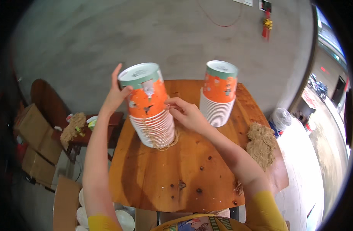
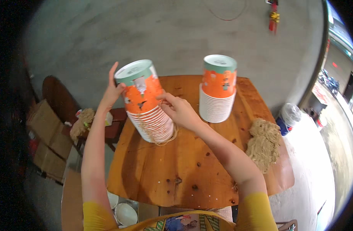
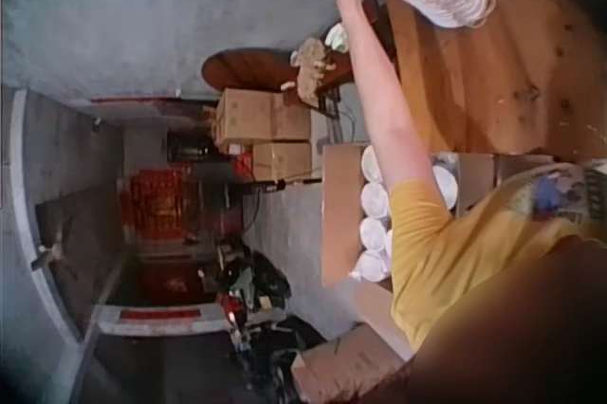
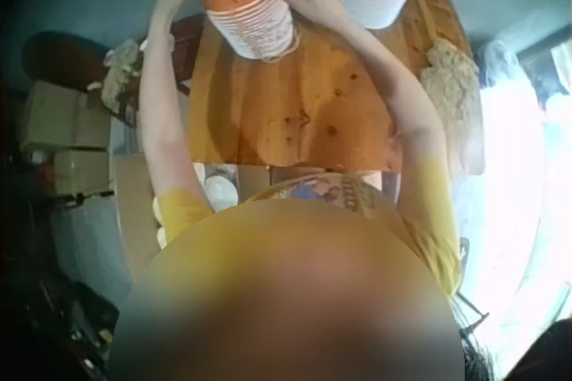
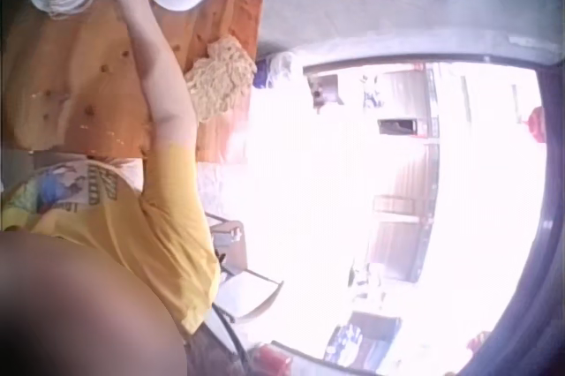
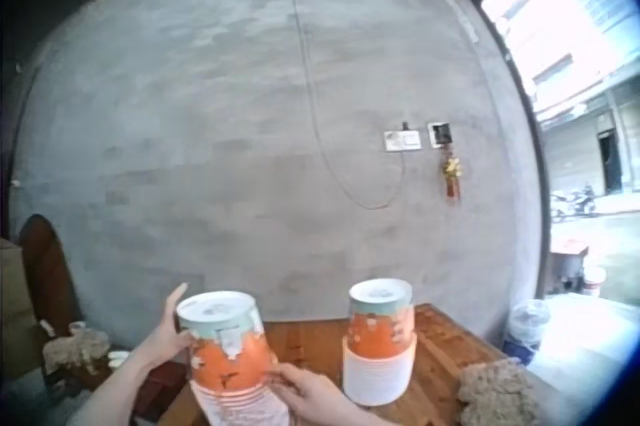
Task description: The recorder is tying thin pieces of string to the rims of paper cups for assembly or packaging.
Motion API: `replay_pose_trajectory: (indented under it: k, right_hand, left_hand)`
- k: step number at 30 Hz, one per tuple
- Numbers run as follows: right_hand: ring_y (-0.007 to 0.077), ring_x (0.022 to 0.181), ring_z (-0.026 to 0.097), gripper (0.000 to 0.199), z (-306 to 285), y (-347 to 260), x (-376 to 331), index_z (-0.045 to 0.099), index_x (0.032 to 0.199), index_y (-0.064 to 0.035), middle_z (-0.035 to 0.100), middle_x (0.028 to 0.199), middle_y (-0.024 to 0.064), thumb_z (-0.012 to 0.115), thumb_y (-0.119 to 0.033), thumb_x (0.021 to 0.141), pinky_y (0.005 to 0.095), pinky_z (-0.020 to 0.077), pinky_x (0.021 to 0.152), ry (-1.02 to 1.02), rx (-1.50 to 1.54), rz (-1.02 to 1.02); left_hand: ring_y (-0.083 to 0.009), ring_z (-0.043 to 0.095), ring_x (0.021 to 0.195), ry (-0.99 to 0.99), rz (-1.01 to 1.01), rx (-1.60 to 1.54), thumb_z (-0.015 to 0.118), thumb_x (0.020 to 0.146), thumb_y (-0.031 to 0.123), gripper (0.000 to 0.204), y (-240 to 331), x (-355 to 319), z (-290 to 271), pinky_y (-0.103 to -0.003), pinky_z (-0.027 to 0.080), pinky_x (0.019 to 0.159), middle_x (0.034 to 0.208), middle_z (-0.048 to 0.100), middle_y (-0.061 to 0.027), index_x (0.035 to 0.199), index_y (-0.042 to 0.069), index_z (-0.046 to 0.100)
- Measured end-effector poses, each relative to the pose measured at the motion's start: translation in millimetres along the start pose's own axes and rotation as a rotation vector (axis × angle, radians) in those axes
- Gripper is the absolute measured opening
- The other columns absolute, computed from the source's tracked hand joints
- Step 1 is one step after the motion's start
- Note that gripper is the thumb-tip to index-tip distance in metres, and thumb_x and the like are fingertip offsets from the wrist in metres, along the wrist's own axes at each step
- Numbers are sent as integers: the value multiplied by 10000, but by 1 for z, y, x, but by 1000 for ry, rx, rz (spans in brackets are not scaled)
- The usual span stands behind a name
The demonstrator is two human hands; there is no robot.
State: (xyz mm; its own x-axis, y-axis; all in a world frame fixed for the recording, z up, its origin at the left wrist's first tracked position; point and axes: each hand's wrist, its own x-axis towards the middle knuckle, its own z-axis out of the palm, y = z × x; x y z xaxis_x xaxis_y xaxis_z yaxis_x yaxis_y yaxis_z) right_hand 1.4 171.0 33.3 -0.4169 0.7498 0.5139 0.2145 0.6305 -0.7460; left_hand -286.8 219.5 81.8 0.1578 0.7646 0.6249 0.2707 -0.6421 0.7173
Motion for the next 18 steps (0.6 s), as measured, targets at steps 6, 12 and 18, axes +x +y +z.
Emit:
replay_pose_trajectory:
  k: [6,12,18]
  right_hand:
    - [344,1190,491,339,-120,15,14,573,1174,-88,621,1126,92,635,-192,857,456,428,941,440,-1082,-257]
    - [302,1122,539,307,-178,37,11,587,1116,-132,650,1037,54,665,-218,832,450,429,937,366,-1074,45]
    - [289,985,616,237,-198,20,22,618,1039,-103,676,998,72,657,-178,818,406,501,799,327,-1013,119]
  left_hand:
    - [-286,294,1374,60,-28,-15,732,748,604,1050,-13,-5,1,-432,276,1118,1481,284,-139,1526,196,158]
    - [-273,313,1370,304,114,-54,611,923,346,773,-2,-21,27,-420,262,1128,1486,310,-149,1516,115,171]
    - [-345,350,1354,559,657,512,487,918,90,432,53,-79,92,-463,279,1119,1447,357,-184,1332,7,396]
